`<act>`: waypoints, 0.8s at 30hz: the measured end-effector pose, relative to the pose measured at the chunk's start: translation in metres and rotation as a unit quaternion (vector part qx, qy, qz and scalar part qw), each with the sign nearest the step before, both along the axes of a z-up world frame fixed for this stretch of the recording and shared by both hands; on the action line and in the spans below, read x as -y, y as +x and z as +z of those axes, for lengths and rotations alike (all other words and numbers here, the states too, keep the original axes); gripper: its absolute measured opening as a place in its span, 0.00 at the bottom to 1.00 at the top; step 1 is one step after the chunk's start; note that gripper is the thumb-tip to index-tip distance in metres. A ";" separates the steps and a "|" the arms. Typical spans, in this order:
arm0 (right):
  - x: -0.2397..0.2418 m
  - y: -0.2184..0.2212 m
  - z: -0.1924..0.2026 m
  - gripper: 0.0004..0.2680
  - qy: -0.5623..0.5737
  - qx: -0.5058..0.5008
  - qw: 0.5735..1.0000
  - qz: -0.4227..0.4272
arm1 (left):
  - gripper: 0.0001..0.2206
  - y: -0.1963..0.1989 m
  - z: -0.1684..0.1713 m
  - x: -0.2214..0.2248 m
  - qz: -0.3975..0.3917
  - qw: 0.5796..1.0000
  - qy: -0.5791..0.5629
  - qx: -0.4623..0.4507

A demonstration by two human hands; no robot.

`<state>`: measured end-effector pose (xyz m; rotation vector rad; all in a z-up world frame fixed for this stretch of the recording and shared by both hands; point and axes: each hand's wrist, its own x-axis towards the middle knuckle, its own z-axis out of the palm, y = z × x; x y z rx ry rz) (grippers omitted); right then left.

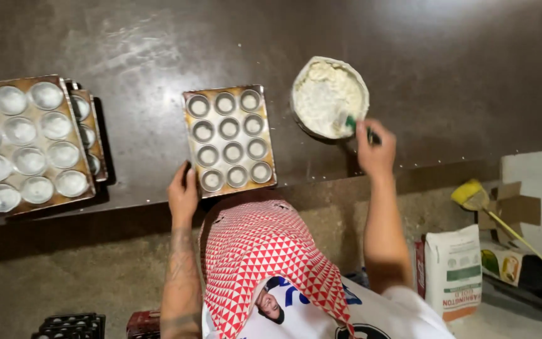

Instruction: The person greases muffin tins by dipping a brush into a bowl of white substance and applying it to each cup before stacking the finished trays.

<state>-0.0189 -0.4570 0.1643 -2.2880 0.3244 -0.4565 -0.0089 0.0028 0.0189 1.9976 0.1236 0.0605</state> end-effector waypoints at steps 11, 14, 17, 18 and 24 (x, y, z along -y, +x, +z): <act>0.005 0.028 0.004 0.07 0.039 -0.047 0.997 0.039 | 0.18 0.045 -0.016 0.035 0.090 0.994 -0.046 -0.033; -0.037 0.008 0.045 0.07 -0.024 -0.060 0.972 0.224 | 0.18 0.051 -0.015 0.036 0.088 0.994 -0.057 -0.040; -0.078 0.010 0.064 0.08 -0.137 -0.060 0.900 0.410 | 0.18 0.051 -0.013 0.034 0.073 0.994 -0.073 -0.039; -0.090 0.011 0.064 0.08 -0.179 -0.066 0.868 0.458 | 0.18 0.051 -0.014 0.033 0.066 0.994 -0.078 -0.035; -0.137 0.034 -0.019 0.05 -0.281 -0.133 0.791 0.527 | 0.18 0.050 -0.022 0.033 0.067 0.994 -0.082 -0.023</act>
